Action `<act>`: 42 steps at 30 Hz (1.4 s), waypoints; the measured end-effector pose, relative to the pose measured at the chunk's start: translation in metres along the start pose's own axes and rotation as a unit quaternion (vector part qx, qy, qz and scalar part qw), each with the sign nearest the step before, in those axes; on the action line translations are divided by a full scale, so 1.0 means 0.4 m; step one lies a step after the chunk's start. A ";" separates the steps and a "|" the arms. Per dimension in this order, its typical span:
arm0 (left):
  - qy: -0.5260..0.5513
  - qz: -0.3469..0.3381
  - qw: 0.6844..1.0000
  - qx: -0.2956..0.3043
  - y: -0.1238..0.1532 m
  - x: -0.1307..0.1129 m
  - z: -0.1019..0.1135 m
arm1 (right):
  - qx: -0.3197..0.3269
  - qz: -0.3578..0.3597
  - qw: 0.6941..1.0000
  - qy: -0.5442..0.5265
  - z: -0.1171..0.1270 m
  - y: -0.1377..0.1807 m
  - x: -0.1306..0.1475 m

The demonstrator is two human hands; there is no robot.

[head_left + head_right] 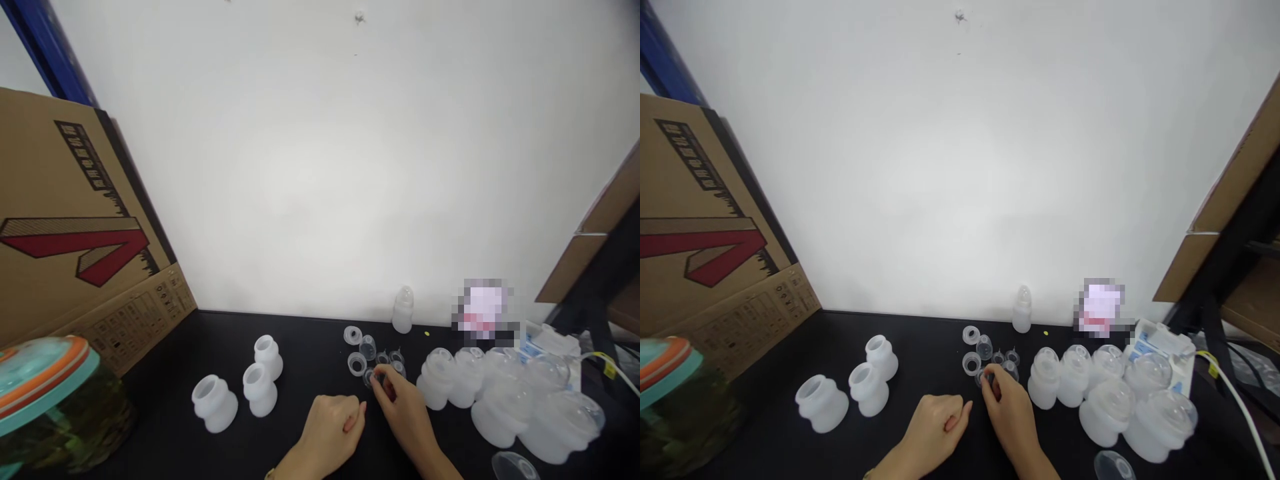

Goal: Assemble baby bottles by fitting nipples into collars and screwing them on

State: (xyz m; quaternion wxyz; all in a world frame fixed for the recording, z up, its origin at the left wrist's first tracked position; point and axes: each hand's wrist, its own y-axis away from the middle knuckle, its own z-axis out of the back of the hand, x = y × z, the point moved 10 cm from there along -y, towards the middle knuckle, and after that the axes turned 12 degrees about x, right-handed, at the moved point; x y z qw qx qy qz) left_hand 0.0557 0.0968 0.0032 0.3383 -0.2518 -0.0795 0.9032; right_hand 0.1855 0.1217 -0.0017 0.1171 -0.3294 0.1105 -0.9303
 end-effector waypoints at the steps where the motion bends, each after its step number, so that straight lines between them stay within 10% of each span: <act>1: -0.003 0.001 1.000 -0.003 0.000 -0.001 0.004 | -0.007 0.013 1.000 -0.008 0.008 0.004 0.014; 23: -0.001 0.000 0.999 -0.052 0.009 0.004 0.037 | 0.024 0.022 0.985 -0.171 -0.014 0.010 0.020; 30: 0.039 0.088 0.991 -0.089 0.017 0.053 0.070 | 0.047 -0.015 0.918 -0.393 -0.064 0.034 0.002; 42: 0.075 -0.010 0.993 -0.093 0.013 0.012 0.083 | 0.106 -0.078 0.816 -0.562 -0.106 0.040 0.013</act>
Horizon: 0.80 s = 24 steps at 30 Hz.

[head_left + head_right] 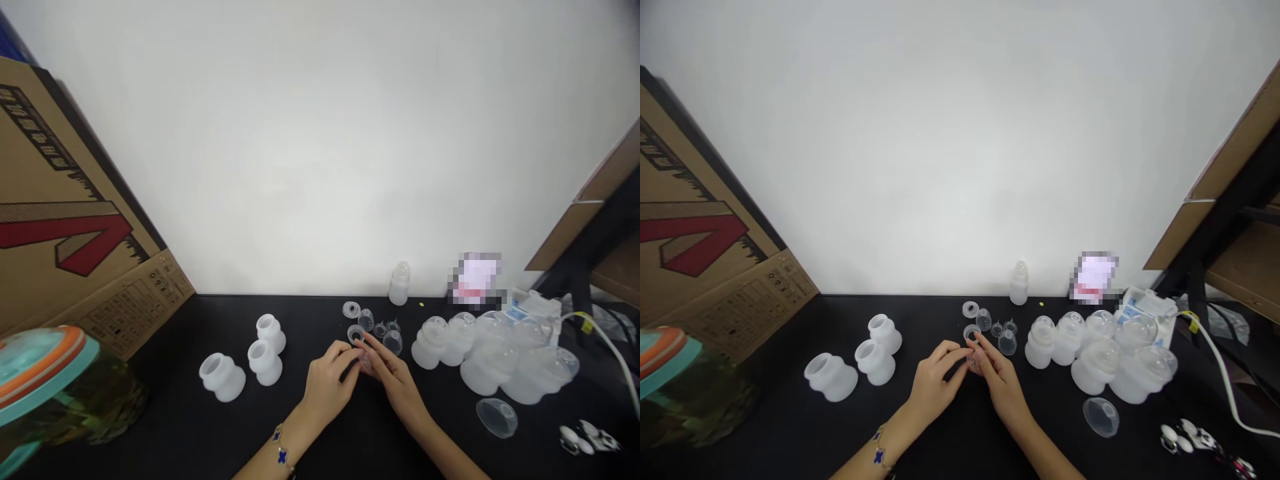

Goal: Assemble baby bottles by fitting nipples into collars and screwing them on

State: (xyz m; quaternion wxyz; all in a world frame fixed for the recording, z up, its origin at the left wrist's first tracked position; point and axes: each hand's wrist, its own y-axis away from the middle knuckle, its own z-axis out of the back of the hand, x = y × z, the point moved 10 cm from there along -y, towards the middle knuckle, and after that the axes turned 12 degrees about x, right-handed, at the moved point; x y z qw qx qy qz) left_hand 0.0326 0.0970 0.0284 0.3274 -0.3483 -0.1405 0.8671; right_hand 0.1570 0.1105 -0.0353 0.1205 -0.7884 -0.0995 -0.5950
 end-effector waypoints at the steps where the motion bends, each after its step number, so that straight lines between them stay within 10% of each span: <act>1: 0.007 0.002 1.000 -0.013 0.001 0.003 0.008 | 0.006 -0.005 1.000 -0.017 -0.006 0.001 -0.003; 24: 0.074 0.070 0.995 0.022 -0.010 0.016 0.009 | -0.056 0.017 0.980 0.192 0.002 0.038 0.056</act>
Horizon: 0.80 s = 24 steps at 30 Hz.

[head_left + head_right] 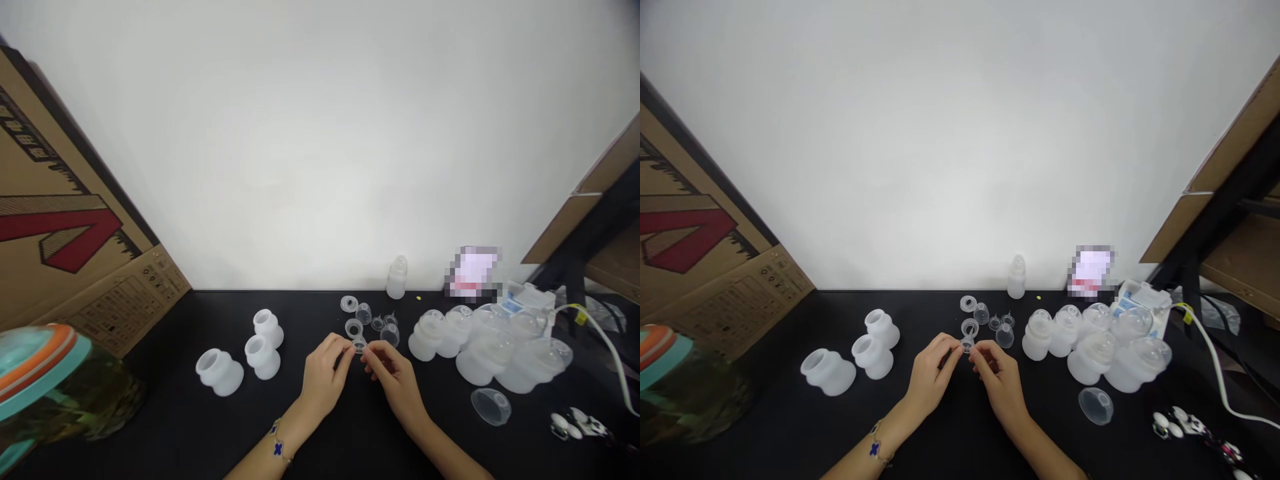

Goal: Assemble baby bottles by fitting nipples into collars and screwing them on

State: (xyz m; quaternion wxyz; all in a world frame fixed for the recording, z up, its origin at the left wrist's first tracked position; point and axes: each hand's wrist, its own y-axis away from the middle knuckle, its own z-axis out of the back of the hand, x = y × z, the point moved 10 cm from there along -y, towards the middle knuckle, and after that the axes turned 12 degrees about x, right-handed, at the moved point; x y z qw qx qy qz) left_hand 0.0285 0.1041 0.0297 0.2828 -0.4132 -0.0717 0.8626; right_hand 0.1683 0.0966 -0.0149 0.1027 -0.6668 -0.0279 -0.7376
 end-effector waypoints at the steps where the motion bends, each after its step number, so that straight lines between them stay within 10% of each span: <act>1: 0.001 0.001 1.000 0.000 -0.001 0.001 -0.001 | -0.003 -0.003 1.000 0.006 0.002 0.000 -0.002; 24: 0.000 0.026 1.000 -0.016 0.002 0.027 -0.003 | -0.048 -0.010 0.997 0.063 0.035 -0.003 -0.013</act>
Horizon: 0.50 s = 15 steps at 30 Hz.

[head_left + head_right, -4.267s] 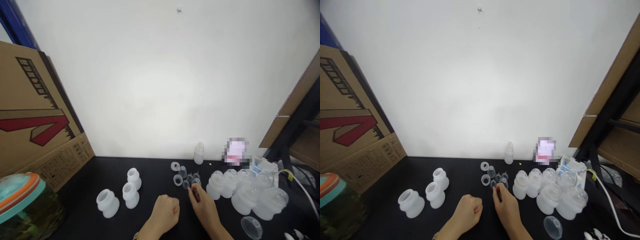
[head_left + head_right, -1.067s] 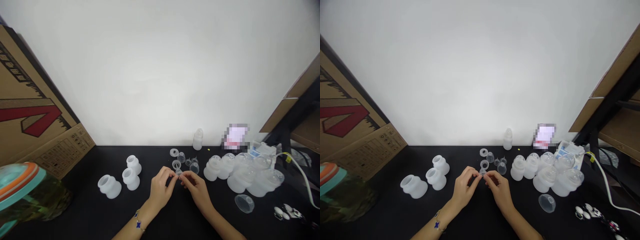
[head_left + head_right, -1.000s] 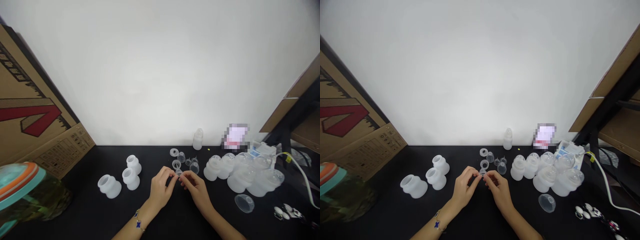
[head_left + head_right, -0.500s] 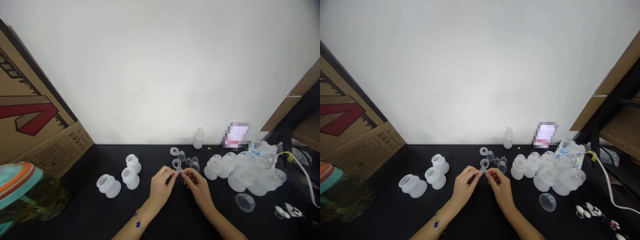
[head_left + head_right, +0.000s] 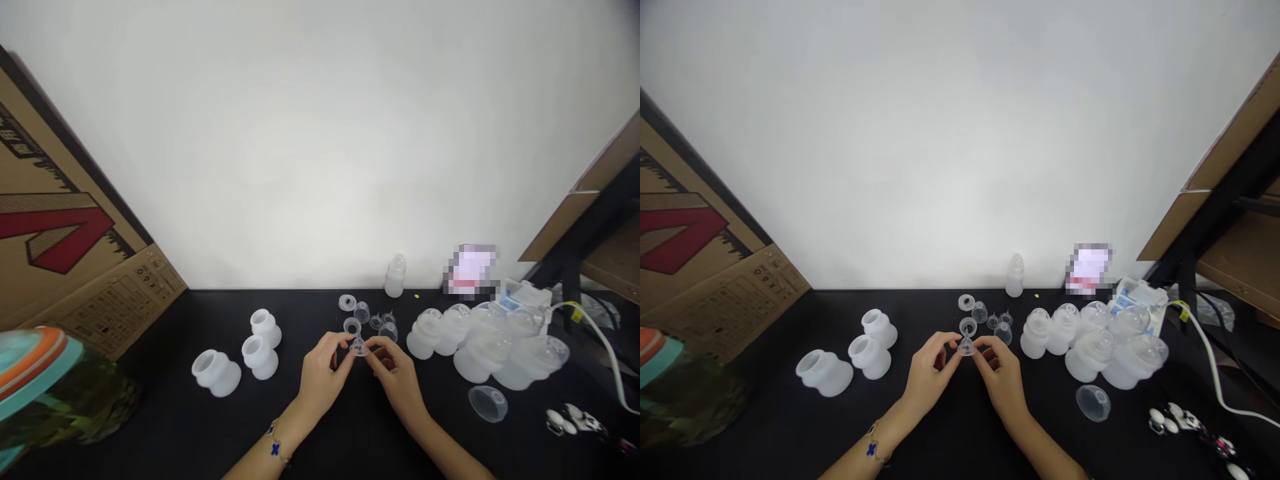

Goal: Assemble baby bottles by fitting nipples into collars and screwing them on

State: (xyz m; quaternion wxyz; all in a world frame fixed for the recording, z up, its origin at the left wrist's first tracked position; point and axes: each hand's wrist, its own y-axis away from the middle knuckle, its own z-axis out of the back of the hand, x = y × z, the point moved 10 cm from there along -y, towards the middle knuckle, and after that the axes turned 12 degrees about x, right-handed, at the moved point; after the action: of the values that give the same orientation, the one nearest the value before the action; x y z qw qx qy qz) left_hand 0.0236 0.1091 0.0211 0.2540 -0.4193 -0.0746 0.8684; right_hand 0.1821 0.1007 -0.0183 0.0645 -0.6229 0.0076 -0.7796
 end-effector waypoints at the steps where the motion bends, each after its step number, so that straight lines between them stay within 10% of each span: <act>1: 0.005 -0.003 1.000 0.001 0.000 0.000 -0.001 | 0.003 -0.003 1.000 0.001 -0.001 -0.001 -0.001; 15: 0.001 -0.005 1.000 -0.009 -0.002 -0.004 -0.006 | 0.030 -0.024 0.999 -0.004 -0.011 -0.017 -0.019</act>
State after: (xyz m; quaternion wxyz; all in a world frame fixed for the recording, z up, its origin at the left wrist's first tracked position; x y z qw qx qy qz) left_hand 0.0267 0.1090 0.0209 0.2549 -0.4223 -0.0846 0.8658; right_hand 0.1789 0.1079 -0.0261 0.0646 -0.6237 -0.0314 -0.7784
